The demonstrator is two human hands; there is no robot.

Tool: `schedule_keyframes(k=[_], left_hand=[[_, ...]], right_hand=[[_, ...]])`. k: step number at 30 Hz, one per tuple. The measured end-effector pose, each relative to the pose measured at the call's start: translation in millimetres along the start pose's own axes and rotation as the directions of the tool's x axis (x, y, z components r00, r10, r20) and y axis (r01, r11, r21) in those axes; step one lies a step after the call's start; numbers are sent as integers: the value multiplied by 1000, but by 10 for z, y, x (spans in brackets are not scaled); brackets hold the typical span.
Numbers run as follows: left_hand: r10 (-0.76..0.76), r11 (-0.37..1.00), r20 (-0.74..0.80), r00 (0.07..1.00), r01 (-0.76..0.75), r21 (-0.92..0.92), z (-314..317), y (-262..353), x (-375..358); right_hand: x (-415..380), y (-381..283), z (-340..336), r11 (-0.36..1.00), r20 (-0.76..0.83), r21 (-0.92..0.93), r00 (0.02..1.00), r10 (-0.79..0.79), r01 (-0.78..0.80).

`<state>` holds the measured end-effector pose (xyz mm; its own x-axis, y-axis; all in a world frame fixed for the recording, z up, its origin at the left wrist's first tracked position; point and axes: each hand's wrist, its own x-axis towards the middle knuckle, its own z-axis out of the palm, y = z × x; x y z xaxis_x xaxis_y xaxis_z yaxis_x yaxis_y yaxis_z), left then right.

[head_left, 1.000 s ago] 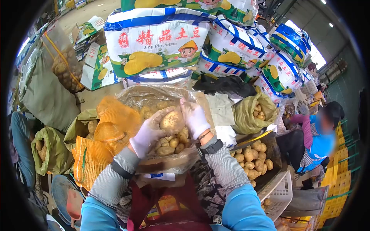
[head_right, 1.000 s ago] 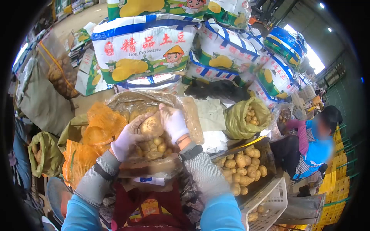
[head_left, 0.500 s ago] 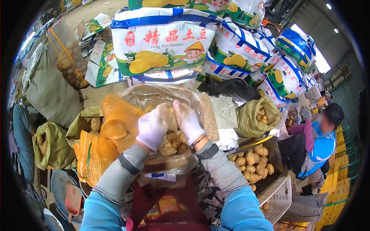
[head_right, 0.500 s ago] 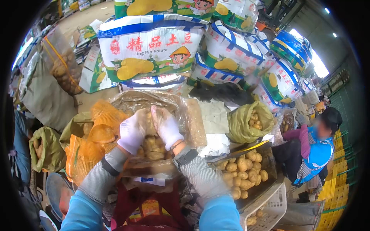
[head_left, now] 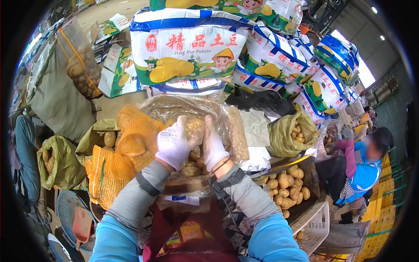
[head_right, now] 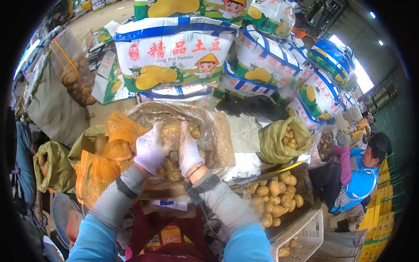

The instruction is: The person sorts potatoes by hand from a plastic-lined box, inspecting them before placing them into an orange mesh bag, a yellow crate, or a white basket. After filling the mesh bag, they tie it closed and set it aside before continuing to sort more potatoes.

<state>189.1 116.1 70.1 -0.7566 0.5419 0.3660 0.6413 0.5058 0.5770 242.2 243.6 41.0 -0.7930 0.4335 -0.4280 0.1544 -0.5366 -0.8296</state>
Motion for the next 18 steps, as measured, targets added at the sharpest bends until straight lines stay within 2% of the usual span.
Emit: schedule_keyframes(k=[1,2,3,4,5,6,7,9,10,12,14,16,17,18], left_hand=[[-48,998,-42,998,47,-40,68,-76,13],[-99,992,-83,992,92,-81,198,-206,29],[-149,983,-122,981,134,-123,216,-248,60],[-295,894,-11,955,272,-356,209,-293,69],[-402,731,131,906,404,-550,124,-274,89],[-460,509,294,838,520,-686,70,-247,97],[-456,495,297,839,516,-699,61,-224,85],[-221,685,24,975,173,-708,170,-242,89],[-82,742,-106,991,-11,-671,219,-258,78],[31,763,81,996,29,-646,-60,-73,42],[130,734,171,977,21,-679,-127,-33,20],[56,760,146,988,52,-647,-115,-92,2],[21,773,130,991,66,-631,-94,-136,6],[-74,697,112,991,132,-704,-34,-191,11]], right_hand=[[-124,-129,61,959,-63,-276,994,-88,68],[-199,-214,113,839,-96,-534,977,-189,110],[-171,-194,108,884,-82,-455,983,-161,107],[-126,-155,87,923,-66,-371,989,-135,101],[-147,-178,120,954,-49,-284,993,-111,93],[-180,-228,132,984,-18,-172,999,39,-42],[-218,-309,140,981,32,-65,982,184,-182],[-192,-335,63,912,208,163,916,343,-378],[-63,-231,-73,854,319,279,881,349,-439],[-58,-204,-94,816,383,337,860,336,-469],[-113,-232,-48,885,297,237,897,327,-401],[-57,-157,-113,962,216,-63,937,274,-267],[-36,-131,-131,957,185,-218,954,234,-193],[-115,-157,-54,935,138,-351,984,109,-54]])
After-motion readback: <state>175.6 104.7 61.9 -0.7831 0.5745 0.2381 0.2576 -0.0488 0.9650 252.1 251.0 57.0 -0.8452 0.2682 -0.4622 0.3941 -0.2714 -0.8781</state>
